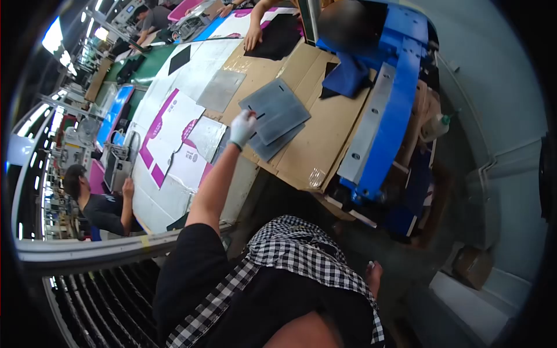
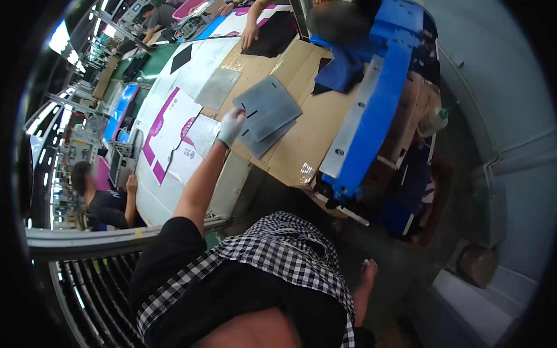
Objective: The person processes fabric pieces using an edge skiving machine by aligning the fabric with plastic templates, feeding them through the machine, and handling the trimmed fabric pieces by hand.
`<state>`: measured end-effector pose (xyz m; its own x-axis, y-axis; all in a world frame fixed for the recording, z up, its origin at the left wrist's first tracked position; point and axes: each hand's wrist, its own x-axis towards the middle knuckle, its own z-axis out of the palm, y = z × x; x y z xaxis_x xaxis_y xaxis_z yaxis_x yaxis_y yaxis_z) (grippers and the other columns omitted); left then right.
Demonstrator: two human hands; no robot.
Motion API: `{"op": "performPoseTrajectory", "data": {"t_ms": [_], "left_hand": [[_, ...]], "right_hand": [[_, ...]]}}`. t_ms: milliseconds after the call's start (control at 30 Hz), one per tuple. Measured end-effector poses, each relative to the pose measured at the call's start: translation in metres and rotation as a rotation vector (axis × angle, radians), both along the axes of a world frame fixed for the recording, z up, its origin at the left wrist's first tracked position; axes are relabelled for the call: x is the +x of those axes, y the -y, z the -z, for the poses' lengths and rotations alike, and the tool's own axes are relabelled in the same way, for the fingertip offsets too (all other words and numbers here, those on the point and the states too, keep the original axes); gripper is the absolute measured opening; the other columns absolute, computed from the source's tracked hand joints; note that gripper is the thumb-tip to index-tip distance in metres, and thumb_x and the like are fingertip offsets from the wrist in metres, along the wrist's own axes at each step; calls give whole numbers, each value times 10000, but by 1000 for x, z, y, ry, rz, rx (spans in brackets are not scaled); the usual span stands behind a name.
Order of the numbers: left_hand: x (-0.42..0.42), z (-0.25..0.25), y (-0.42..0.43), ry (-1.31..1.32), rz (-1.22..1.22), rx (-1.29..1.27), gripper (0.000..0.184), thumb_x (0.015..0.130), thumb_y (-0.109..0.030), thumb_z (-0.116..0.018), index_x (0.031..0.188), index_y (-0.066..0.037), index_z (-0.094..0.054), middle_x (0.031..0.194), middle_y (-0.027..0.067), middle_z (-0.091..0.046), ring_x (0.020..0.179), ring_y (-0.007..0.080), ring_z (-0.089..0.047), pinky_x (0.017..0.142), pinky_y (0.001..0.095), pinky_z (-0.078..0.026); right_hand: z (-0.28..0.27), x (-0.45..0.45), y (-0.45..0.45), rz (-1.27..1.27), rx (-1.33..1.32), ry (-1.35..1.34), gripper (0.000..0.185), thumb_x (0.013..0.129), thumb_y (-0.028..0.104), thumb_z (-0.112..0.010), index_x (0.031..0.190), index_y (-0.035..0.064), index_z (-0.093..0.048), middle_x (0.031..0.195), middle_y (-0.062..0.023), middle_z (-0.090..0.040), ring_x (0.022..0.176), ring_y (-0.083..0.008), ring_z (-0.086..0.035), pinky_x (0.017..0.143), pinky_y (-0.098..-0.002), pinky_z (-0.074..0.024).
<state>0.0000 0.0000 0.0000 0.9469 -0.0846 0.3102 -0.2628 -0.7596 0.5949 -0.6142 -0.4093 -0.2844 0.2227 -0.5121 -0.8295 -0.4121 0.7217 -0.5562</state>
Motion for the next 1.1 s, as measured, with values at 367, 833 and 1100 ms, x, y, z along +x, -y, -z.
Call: {"op": "performPoseTrajectory", "data": {"t_ms": [367, 833, 1100], "left_hand": [[161, 37, -48, -477, 217, 283, 609, 722, -509, -605, 1052, 2, -576, 1011, 191, -621, 991, 301, -583, 843, 358, -461], [118, -134, -46, -895, 731, -297, 541, 857, -132, -522, 1315, 59, -305, 1055, 77, -579, 844, 87, -564, 695, 211, -464], [-5, -260, 146, -629, 932, -863, 479, 858, -206, -562, 1230, 69, -435, 1073, 82, -567, 960, 128, -550, 806, 226, -444]], "right_hand": [[-43, -24, -48, -375, -387, -165, 181, 852, 263, -524, 920, 96, -545, 705, -20, -561, 573, -153, -563, 438, -277, -421], [-369, 143, 32, 341, -523, 452, 339, 908, 294, -490, 1174, 83, -504, 1036, -35, -597, 811, -87, -561, 660, -219, -428], [-481, 288, 40, -332, -364, 1059, 530, 911, 437, -417, 1207, 1, -471, 1071, -86, -578, 862, -142, -550, 717, -260, -426]]}}
